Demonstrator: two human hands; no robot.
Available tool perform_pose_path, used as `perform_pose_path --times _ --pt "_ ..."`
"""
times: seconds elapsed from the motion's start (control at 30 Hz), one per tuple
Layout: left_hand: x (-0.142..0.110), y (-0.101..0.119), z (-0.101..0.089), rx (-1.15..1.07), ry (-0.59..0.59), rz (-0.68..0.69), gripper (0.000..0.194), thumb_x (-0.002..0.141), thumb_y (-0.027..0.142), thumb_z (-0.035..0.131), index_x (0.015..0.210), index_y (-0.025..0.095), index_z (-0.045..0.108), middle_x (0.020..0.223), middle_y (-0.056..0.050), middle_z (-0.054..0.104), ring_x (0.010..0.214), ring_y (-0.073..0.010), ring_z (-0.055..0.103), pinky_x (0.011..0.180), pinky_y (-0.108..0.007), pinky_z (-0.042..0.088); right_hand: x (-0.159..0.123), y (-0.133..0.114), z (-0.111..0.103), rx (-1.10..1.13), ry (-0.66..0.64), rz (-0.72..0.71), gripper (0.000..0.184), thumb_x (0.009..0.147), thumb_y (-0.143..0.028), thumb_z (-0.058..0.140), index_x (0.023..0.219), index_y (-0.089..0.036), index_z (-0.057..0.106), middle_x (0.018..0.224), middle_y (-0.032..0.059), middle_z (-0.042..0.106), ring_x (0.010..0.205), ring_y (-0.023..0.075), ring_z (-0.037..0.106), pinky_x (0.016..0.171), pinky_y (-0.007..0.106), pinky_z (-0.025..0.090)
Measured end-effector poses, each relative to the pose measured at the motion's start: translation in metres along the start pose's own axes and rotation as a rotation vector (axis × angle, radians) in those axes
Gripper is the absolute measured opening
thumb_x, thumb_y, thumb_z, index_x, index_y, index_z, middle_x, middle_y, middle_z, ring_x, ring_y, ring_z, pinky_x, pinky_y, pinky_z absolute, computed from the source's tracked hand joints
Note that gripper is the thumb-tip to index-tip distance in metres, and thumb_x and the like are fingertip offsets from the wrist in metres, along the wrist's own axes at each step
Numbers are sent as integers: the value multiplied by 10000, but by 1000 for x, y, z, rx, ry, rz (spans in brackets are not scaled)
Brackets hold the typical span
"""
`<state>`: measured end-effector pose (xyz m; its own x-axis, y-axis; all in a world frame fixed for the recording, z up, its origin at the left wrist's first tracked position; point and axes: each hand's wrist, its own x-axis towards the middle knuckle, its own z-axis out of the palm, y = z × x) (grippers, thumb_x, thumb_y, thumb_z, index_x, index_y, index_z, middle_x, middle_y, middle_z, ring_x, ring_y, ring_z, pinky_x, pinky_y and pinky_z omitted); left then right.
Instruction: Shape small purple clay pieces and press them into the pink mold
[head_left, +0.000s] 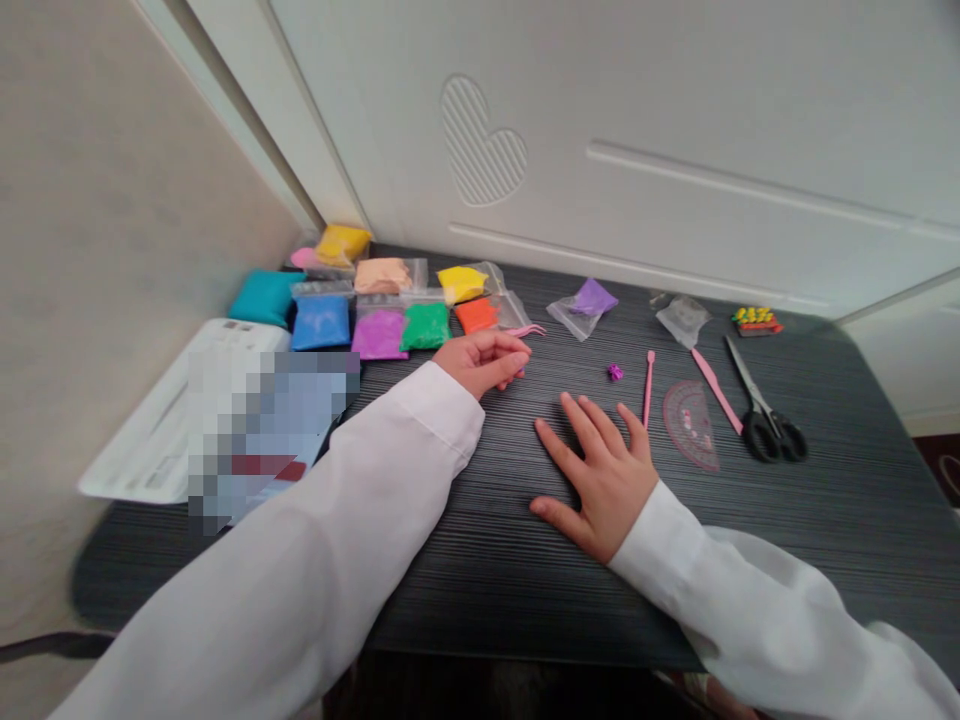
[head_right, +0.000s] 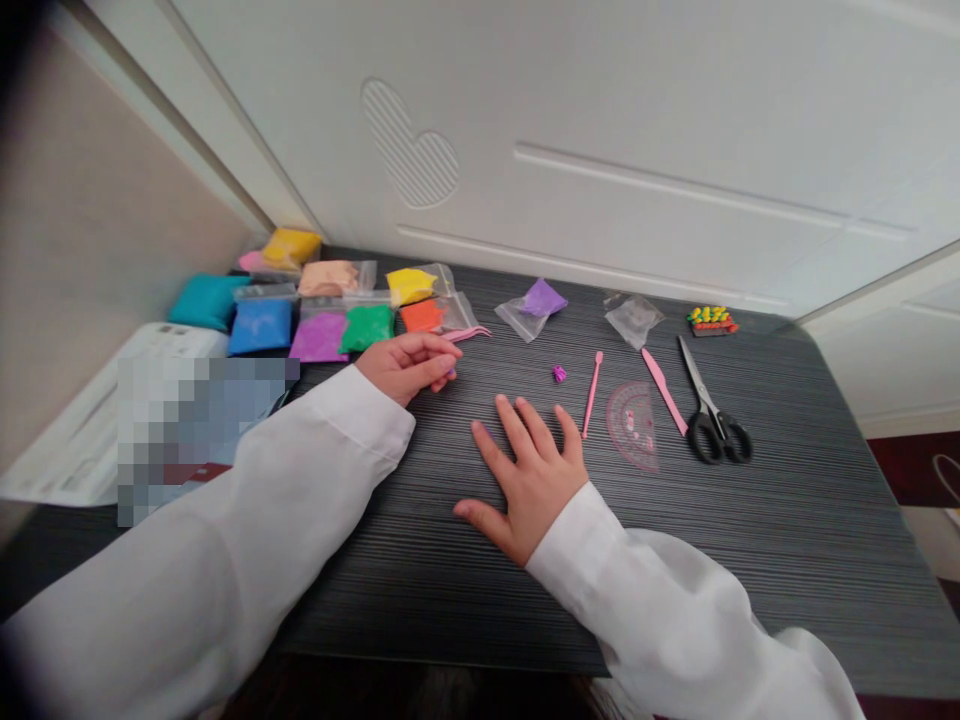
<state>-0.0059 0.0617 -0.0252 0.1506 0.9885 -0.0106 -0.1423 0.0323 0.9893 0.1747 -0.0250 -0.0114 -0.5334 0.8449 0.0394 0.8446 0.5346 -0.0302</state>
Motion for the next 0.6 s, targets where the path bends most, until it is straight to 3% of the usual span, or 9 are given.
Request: perform_pose_path --times 0.1,0.23,0.43,0.6 --pt "0 1 0 7 -8 -5 193 595 262 649 709 119 587 516 19 565 432 -41 471 410 -156 366 1 0 0 -19 22 61 652 739 -612 296 1261 -223 327 1370 125 181 1222 299 175 942 535 61" --pt "0 2 0 10 -6 -10 200 594 266 650 709 115 587 518 16 566 432 -42 470 411 -159 366 0 -1 0 0 -1 2 655 733 -623 292 1262 -238 322 1370 108 193 1222 285 183 948 524 68" --pt "0 1 0 6 -2 -1 196 596 259 647 714 114 590 517 17 567 437 -43 474 416 -156 369 3 9 0 -29 87 113 650 733 -595 344 1251 -202 347 1361 132 203 1215 288 199 949 509 94" --pt "0 1 1 5 2 8 180 602 243 636 712 109 590 511 19 563 432 -39 473 412 -149 370 9 19 0 15 262 168 521 739 -515 426 1122 -168 491 1241 122 409 1150 251 325 951 456 156"
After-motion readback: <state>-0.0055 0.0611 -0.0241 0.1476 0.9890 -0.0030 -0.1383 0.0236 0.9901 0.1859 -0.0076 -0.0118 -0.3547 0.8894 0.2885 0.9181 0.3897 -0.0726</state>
